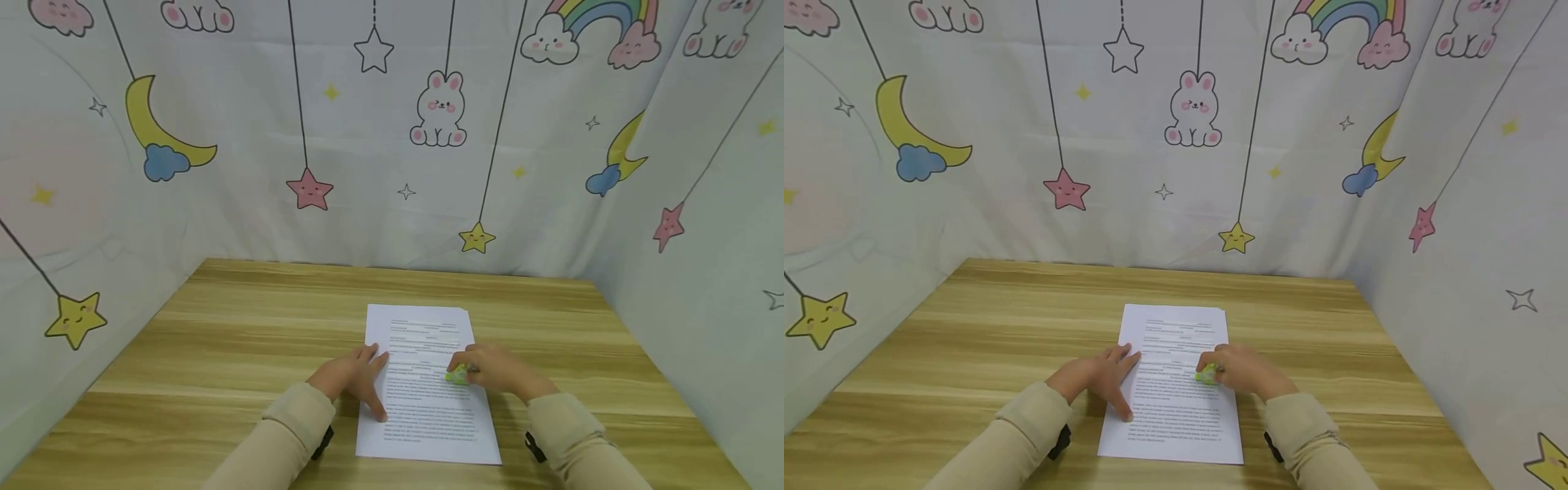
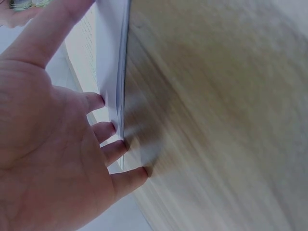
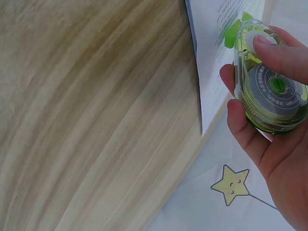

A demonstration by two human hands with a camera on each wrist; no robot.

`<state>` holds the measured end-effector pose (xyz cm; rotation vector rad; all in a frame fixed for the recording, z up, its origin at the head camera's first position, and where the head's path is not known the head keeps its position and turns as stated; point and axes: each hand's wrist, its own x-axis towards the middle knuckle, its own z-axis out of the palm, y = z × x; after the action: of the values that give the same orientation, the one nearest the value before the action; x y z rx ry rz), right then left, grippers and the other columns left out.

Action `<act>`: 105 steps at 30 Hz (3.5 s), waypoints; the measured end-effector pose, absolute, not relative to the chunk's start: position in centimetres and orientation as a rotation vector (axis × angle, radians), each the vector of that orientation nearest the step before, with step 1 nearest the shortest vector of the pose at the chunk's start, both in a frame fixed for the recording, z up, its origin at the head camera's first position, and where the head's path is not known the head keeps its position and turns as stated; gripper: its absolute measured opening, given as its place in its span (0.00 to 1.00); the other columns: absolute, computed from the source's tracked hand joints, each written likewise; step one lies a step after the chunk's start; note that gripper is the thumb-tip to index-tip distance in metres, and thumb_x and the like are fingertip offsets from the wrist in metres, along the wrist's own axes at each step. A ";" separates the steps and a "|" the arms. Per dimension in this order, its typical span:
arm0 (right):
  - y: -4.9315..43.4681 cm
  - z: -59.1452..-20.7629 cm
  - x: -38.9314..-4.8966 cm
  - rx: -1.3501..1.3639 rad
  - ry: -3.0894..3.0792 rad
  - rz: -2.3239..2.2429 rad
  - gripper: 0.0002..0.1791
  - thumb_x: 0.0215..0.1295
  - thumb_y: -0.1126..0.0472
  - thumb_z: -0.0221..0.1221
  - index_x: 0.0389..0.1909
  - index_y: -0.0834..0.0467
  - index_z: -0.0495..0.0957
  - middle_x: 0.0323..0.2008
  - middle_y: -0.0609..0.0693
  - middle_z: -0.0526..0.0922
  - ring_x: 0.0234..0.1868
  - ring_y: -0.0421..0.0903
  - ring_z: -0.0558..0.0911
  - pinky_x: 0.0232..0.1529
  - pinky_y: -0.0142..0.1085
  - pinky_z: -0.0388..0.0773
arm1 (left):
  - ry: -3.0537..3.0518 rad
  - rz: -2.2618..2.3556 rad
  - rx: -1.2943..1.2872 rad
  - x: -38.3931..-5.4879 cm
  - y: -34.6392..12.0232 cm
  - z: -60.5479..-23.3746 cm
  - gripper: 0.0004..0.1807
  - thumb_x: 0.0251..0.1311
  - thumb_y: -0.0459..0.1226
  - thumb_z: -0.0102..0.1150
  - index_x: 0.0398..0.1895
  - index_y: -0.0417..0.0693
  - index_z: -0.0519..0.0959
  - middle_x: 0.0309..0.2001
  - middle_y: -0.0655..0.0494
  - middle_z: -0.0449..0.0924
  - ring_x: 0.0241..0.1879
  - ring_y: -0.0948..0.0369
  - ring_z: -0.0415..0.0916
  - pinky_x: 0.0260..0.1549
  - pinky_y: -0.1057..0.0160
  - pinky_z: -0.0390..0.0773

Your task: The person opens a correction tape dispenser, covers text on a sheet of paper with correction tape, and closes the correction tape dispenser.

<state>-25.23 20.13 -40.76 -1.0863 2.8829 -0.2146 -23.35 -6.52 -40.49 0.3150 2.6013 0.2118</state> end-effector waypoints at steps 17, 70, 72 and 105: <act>17.8 -40.9 -25.5 -1.072 2.831 -0.212 0.12 0.56 0.62 0.61 0.39 0.44 0.80 0.35 0.43 0.80 0.34 0.38 0.75 0.34 0.34 0.73 | 2.602 0.226 0.321 -23.7 -6.7 -41.3 0.59 0.34 0.58 0.71 0.72 0.58 0.49 0.73 0.54 0.41 0.72 0.52 0.40 0.63 0.42 0.56; 21.2 -41.1 -24.5 -0.955 2.933 -0.374 0.15 0.56 0.63 0.61 0.43 0.45 0.80 0.45 0.50 0.82 0.45 0.47 0.80 0.41 0.43 0.76 | 2.620 0.244 0.355 -23.5 -6.9 -41.0 0.59 0.34 0.57 0.72 0.71 0.54 0.51 0.73 0.51 0.43 0.72 0.51 0.43 0.63 0.44 0.57; 21.0 -41.2 -24.4 -0.985 2.933 -0.333 0.13 0.56 0.62 0.61 0.41 0.44 0.81 0.40 0.45 0.83 0.39 0.42 0.79 0.37 0.38 0.74 | 2.620 0.245 0.352 -23.5 -6.8 -41.0 0.60 0.33 0.58 0.72 0.71 0.55 0.51 0.73 0.51 0.43 0.72 0.51 0.42 0.63 0.43 0.57; 17.4 -40.6 -24.6 -1.123 2.862 -0.064 0.14 0.54 0.68 0.58 0.36 0.46 0.80 0.30 0.44 0.79 0.26 0.37 0.70 0.28 0.31 0.70 | 2.607 0.217 0.335 -23.8 -6.7 -41.1 0.60 0.33 0.59 0.71 0.72 0.57 0.50 0.73 0.53 0.42 0.72 0.52 0.42 0.62 0.42 0.57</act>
<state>-24.56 17.42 -40.61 -1.1230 2.8625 -0.0643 -23.75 -6.72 -41.09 0.3347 2.6066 0.2165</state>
